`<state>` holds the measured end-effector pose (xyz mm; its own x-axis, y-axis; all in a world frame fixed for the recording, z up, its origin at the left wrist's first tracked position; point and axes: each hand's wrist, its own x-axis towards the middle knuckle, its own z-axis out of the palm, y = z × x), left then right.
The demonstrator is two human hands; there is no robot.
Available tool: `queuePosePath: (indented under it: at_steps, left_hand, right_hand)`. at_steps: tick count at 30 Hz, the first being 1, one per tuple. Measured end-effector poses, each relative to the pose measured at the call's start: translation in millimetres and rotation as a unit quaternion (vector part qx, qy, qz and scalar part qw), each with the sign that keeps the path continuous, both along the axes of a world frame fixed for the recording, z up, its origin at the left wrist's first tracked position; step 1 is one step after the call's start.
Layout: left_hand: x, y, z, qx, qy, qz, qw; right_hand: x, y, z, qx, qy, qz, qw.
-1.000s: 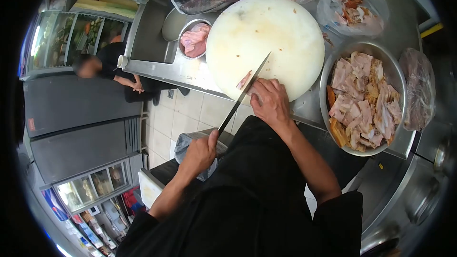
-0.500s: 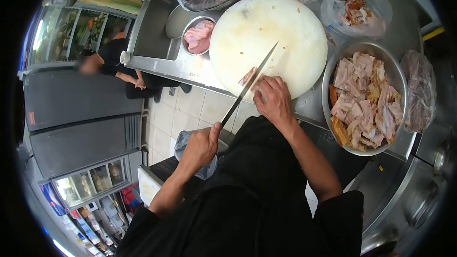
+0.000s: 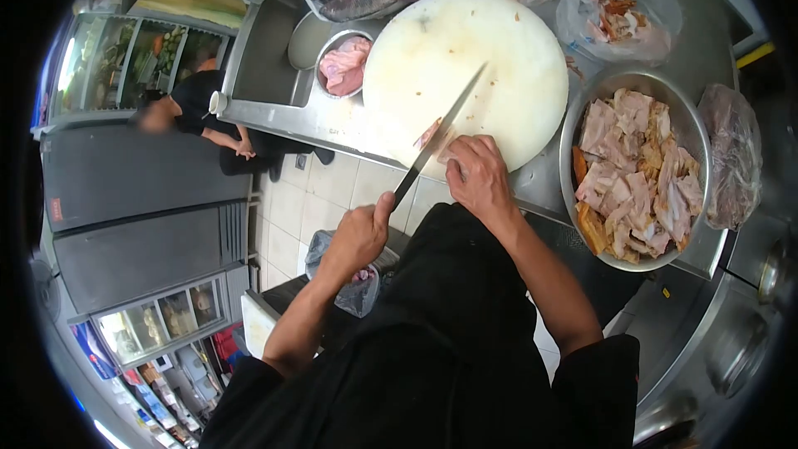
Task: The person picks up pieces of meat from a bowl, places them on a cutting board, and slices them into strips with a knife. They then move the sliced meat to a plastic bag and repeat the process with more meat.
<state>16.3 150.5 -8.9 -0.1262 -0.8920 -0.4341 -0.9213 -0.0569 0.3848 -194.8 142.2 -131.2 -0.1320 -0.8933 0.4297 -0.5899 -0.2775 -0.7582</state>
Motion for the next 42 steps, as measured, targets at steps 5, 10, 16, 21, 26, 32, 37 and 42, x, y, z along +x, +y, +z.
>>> queuePosePath:
  at_steps: [5,10,16,21,26,32,37,42]
  left_hand:
    - [9,33,26,0.036,-0.031,-0.012,0.999]
    - [33,67,39,0.065,-0.043,0.008,0.997]
    - [35,69,66,0.102,-0.075,0.017,0.992]
    - [40,74,43,0.121,-0.083,0.001,0.989]
    - [0,26,-1,0.076,-0.016,0.013,0.997]
    - [14,36,23,0.045,0.017,0.021,0.999]
    - [30,70,26,0.073,-0.047,0.015,0.996]
    - [11,38,-12,0.023,0.018,-0.050,0.998]
  right_hand:
    - [3,5,1,0.007,-0.003,-0.014,1.000]
    - [3,1,-1,-0.001,0.003,-0.022,1.000]
    - [7,4,-1,0.016,-0.001,-0.030,0.999]
    - [7,3,-1,0.023,-0.017,-0.031,0.999]
    - [3,4,-1,0.008,-0.012,-0.019,1.000]
    - [3,8,-1,-0.006,0.000,-0.014,1.000]
    - [5,7,0,0.006,-0.002,-0.020,1.000]
    - [3,6,2,0.022,-0.004,0.003,1.000]
